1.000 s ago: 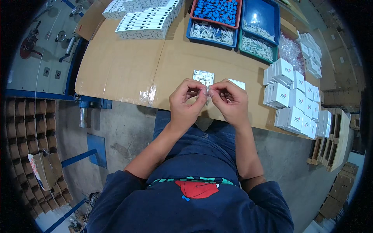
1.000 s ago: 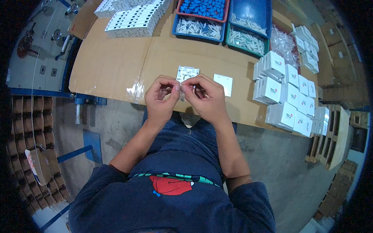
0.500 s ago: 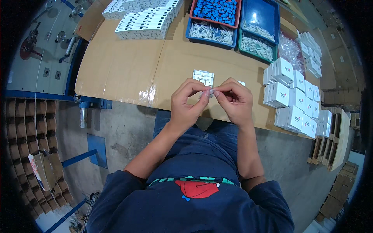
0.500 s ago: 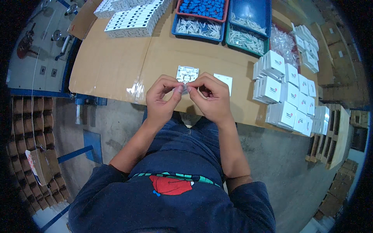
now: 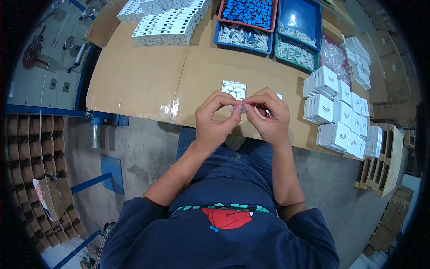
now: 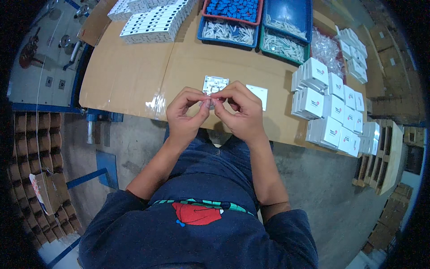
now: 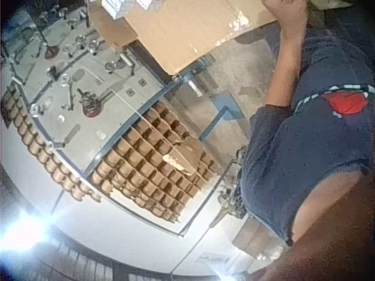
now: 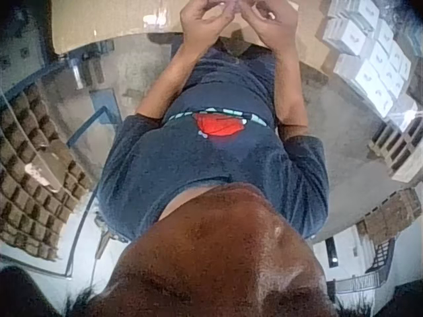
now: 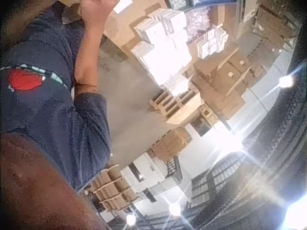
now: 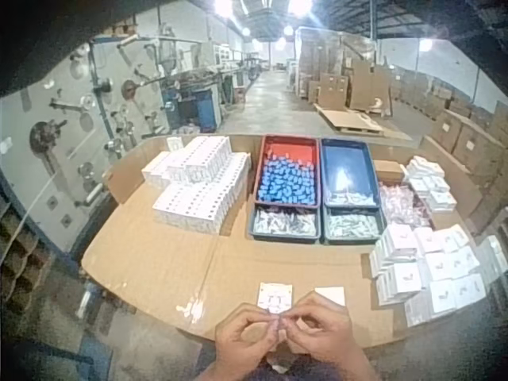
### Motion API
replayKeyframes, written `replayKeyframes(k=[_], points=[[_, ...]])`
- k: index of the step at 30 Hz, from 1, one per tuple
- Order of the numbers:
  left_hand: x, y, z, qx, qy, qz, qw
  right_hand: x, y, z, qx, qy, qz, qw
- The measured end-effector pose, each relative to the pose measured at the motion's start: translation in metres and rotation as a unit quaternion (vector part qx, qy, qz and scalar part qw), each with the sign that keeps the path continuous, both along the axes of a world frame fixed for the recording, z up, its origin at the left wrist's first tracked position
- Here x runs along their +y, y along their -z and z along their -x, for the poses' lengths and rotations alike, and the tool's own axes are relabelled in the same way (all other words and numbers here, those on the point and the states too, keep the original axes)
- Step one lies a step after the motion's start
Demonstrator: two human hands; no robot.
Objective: Packaging small blue components and other parts into small white cardboard boxes.
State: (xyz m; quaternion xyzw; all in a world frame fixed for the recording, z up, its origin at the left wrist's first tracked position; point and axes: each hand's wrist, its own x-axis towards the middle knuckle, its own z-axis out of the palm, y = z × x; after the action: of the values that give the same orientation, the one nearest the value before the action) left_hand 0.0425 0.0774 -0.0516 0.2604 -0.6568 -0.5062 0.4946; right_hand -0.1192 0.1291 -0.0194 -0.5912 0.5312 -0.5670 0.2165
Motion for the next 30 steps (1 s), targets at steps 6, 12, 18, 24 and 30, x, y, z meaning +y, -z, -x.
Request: replayKeyframes(k=[6,12,18,24,30], points=[[0.001,-0.003,-0.001,-0.019,-0.046,0.054,0.997,-0.001,0.004,-0.004,0.04,0.016,0.038,0.998],[-0.007,-0.016,-0.007,-0.079,0.018,0.024,0.996,0.001,0.006,0.008,0.007,0.01,-0.018,1.0],[-0.015,0.0,-0.008,-0.063,0.029,-0.045,0.997,-0.007,0.015,0.018,0.003,-0.036,-0.093,0.995],[-0.011,0.046,-0.011,0.013,0.104,-0.271,0.957,-0.003,0.05,0.023,-0.227,-0.06,-0.279,0.931],[0.002,0.096,-0.024,-0.037,0.122,-0.383,0.915,0.021,0.086,0.025,-0.257,-0.099,-0.348,0.896]])
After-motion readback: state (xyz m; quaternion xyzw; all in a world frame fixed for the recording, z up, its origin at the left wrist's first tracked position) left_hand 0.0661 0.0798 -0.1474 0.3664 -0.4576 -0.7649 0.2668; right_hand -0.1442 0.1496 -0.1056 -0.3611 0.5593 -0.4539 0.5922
